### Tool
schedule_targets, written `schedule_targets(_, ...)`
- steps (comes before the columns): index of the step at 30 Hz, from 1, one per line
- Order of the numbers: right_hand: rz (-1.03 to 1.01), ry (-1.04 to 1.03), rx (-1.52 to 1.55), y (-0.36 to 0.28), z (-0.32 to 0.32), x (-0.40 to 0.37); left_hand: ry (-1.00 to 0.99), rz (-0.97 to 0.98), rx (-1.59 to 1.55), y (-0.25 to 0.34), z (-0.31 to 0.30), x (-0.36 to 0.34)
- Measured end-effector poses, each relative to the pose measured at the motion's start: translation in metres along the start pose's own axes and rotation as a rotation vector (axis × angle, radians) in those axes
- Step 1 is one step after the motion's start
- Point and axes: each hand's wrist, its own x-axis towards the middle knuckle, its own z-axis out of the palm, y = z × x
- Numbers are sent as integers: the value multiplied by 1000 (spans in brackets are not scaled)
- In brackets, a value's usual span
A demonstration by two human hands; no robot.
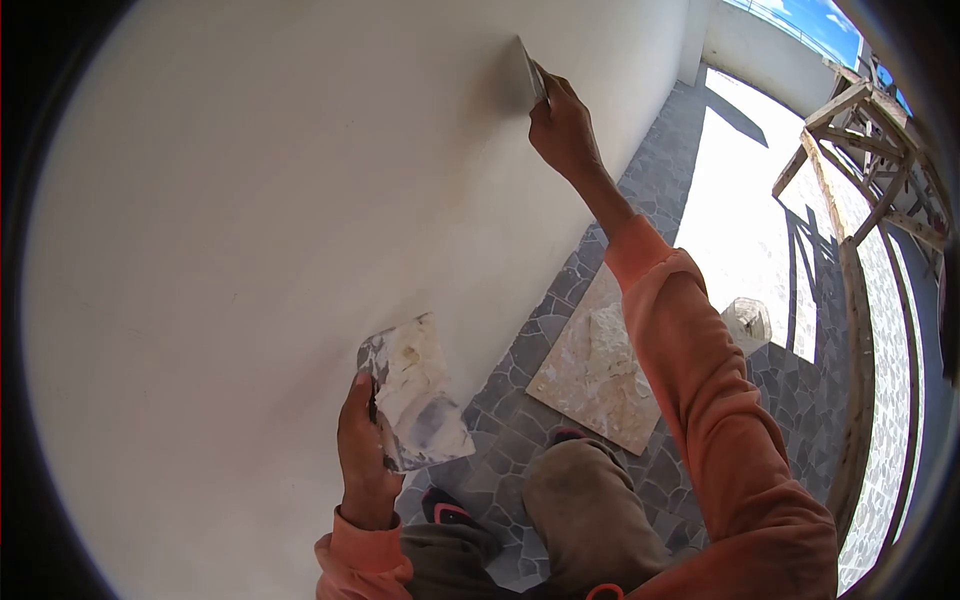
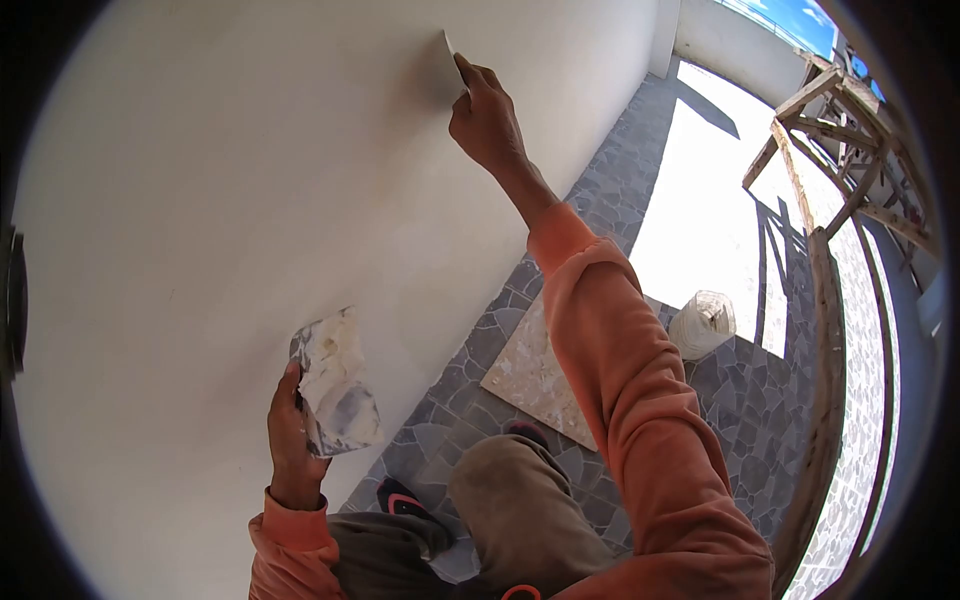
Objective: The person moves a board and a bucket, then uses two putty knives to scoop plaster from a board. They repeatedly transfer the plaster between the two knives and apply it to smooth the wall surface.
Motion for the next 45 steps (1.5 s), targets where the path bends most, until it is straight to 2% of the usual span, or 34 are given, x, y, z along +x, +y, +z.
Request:
schedule_targets(5, -196, -28, 38, -20, 30, -75, -2, -3, -12, -1, -8, 2)
schedule_targets(10, -256, -160, 59, -40, 37, -146, -7, 6, -16, -1, -12, 3)
schedule_targets(13, -233, -313, 120, -36, 16, -149, -15, 4, -7, -1, -11, 3)
schedule_targets(16, 45, -101, 120, -18, 4, -122, -23, -9, 9, 1, -8, 0)
schedule_targets(18, 360, -6, 11, 24, 5, -89, -14, -7, 10, 1, -7, -1)
schedule_targets(19, 382, 93, 73, 45, 11, -74, -4, -13, 17, 2, -6, -3)
schedule_targets(20, 481, 70, 62, 53, 10, -60, 5, -18, 25, 4, -4, -5)
schedule_targets(23, 482, 27, 85, 73, 20, -35, -1, -5, 29, 6, -5, -4)
schedule_targets(26, 347, 2, -113, 64, 37, -44, -5, 9, 45, 5, -10, -2)
schedule_targets(29, 196, 8, 72, 29, 51, -84, -13, 9, 43, 5, -12, -2)
schedule_targets(31, -43, 54, -25, 3, 63, -125, -15, -4, 30, 4, -9, -2)
schedule_targets(33, -131, -54, -7, -16, 61, -161, -8, -15, 15, 5, -4, -2)
schedule_targets(36, -113, -287, 102, -15, 29, -172, 7, -27, 46, 4, -2, -1)
schedule_targets(37, -96, -287, 72, -18, 18, -162, 15, -18, 70, 5, -2, -2)
schedule_targets(39, 16, -116, 84, -14, 7, -127, 29, -10, 120, 6, 0, -4)
schedule_targets(41, 338, -28, 7, 27, 6, -83, -1, -3, 77, 5, 0, -4)
schedule_targets(43, 514, 68, 196, 33, 4, -36, -20, 2, 55, 5, -3, -3)
schedule_targets(45, 575, 23, 297, 60, 8, 1, -29, 1, 49, 4, -7, -1)
